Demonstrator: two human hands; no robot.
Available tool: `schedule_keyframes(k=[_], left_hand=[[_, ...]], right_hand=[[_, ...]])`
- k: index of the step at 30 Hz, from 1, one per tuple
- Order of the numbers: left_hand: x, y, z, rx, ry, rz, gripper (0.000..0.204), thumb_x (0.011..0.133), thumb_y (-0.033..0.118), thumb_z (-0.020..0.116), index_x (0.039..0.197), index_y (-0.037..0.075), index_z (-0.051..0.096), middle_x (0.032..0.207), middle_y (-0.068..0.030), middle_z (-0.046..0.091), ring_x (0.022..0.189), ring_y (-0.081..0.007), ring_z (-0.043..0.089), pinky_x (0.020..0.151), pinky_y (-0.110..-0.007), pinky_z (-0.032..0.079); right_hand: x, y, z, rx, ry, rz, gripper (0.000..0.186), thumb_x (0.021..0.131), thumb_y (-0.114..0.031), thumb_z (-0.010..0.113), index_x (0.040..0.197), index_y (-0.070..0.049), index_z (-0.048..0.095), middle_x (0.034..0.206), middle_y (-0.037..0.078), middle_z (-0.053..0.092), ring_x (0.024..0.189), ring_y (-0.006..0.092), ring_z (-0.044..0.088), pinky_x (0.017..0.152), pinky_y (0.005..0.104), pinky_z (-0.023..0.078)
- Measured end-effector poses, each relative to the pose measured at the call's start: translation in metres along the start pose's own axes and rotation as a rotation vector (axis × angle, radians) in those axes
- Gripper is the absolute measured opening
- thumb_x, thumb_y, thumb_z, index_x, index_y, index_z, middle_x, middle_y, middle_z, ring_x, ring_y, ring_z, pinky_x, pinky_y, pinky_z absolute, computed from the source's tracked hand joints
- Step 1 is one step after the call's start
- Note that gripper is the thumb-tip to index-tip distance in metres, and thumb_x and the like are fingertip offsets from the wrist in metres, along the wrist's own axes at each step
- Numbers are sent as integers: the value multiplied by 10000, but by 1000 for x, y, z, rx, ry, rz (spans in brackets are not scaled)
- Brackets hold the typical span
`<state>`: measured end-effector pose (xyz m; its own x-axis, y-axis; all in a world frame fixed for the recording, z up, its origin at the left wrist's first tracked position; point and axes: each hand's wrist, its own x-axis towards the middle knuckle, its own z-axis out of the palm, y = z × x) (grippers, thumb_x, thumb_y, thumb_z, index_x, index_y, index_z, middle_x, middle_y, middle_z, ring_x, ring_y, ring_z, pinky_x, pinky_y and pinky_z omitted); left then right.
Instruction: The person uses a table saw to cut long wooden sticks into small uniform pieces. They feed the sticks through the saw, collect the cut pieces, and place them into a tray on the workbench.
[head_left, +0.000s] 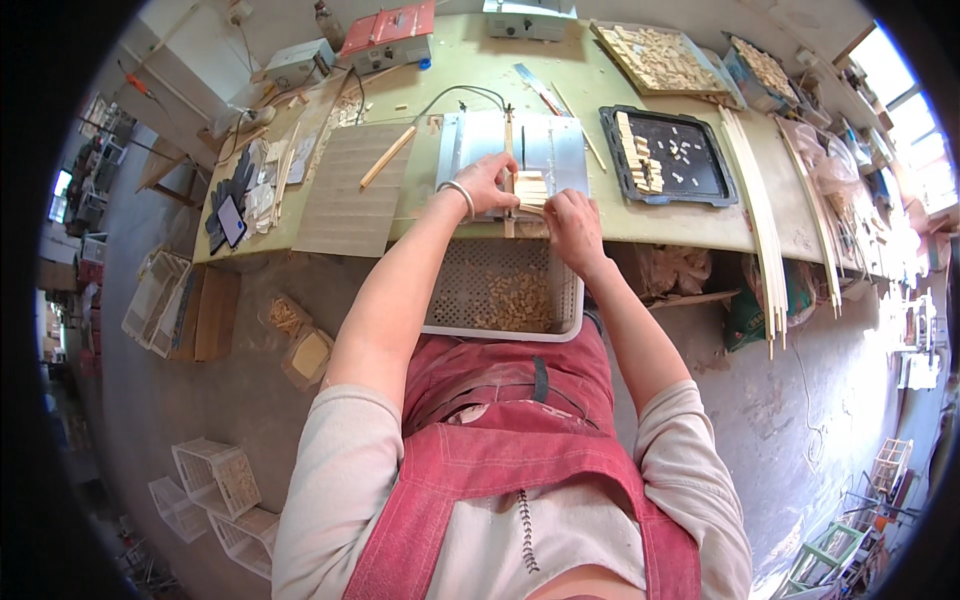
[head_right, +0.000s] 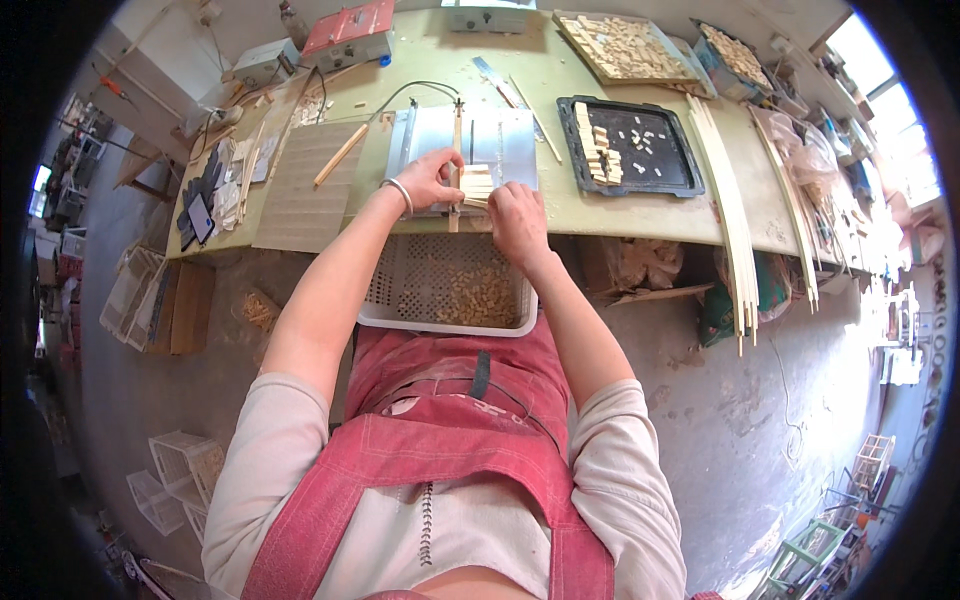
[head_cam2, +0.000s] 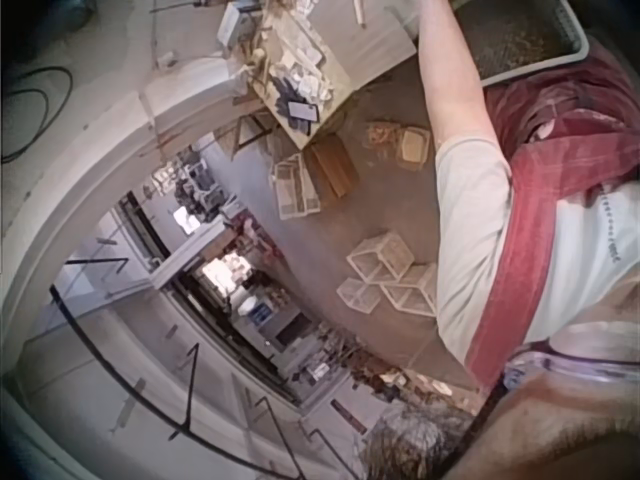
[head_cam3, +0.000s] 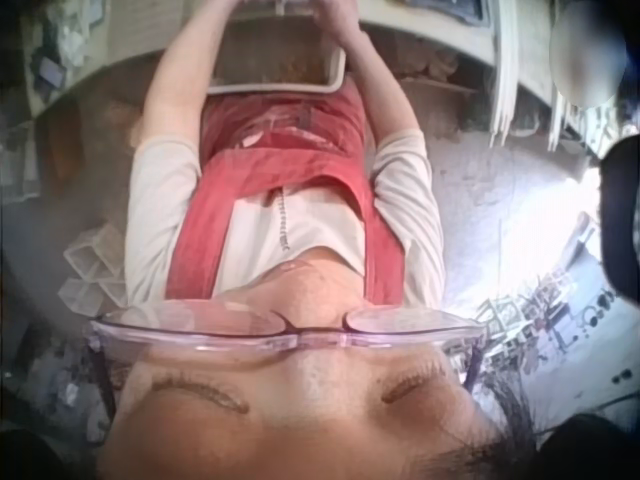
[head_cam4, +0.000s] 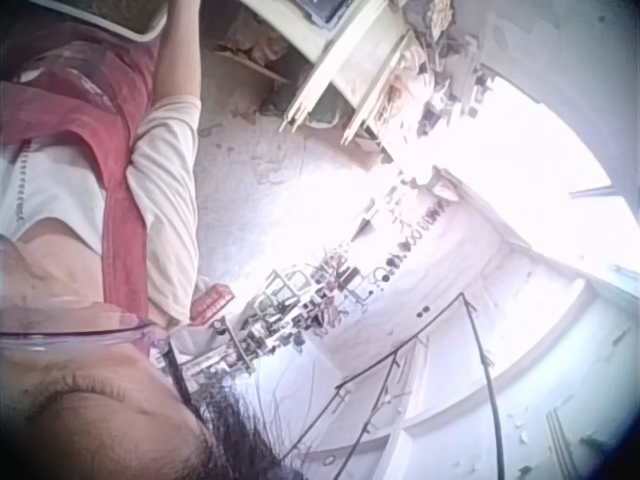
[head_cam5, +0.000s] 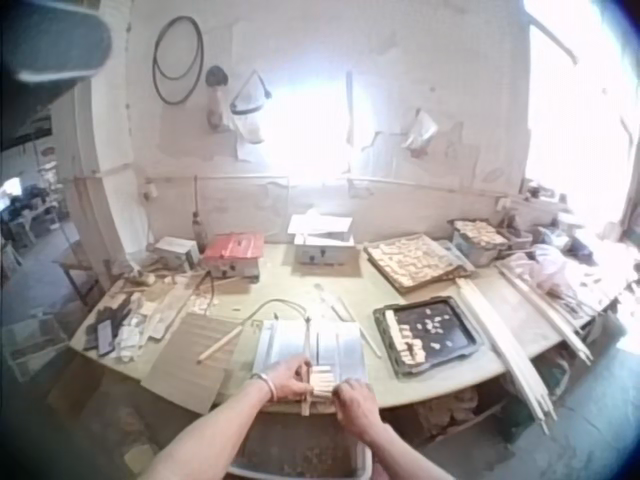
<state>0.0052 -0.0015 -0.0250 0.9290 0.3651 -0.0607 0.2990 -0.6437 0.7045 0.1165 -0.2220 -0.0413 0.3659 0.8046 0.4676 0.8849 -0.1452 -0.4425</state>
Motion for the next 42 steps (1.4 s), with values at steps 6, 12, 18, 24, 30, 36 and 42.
schedule_keyframes(k=[6,12,18,24,30,36,42], left_hand=[[2,-2,1,12,14,21,561,727,244,923,1187,99,636,931,-53,558,838,-193,557,773,-334,520],[-2,0,-2,7,-32,-19,592,737,329,900,1215,114,625,1030,-118,625,960,-281,632,874,-395,546],[-4,1,2,39,23,26,572,744,271,908,1216,108,629,978,-58,557,833,-186,572,779,-331,535],[-5,3,0,38,0,-16,562,754,345,879,1212,134,629,1080,-98,611,947,-250,635,872,-381,552],[-7,2,2,45,27,5,567,738,345,875,1211,149,632,1099,-103,623,967,-262,649,888,-389,560],[-11,1,5,48,61,18,587,747,306,902,1246,148,635,1041,-82,585,875,-206,616,820,-344,563],[-14,10,1,87,50,-13,568,766,343,882,1249,181,631,1043,-79,588,892,-220,621,832,-361,558]], right_hand=[[-1,5,-6,156,-23,147,89,911,-91,723,958,-40,667,936,125,651,951,355,629,867,448,474],[-33,26,-46,139,-263,114,93,931,-137,676,943,-45,673,941,154,662,978,387,633,868,481,483],[-68,32,-132,-224,-891,179,291,875,-271,761,1088,-74,736,1139,151,717,1157,344,648,1030,468,463],[-23,23,-54,-133,-270,115,656,966,-430,675,1495,-72,525,1533,168,512,1453,332,436,1208,525,291],[6,11,6,-338,-438,150,989,961,-738,496,1668,-82,276,1759,136,196,1640,274,131,1272,650,7],[20,15,-12,-286,-354,78,919,915,-565,693,1625,-86,361,1669,138,383,1583,307,278,1278,610,116],[48,13,-16,-132,-365,55,667,868,-338,808,1474,-161,593,1350,97,603,1342,308,504,1163,482,329]])
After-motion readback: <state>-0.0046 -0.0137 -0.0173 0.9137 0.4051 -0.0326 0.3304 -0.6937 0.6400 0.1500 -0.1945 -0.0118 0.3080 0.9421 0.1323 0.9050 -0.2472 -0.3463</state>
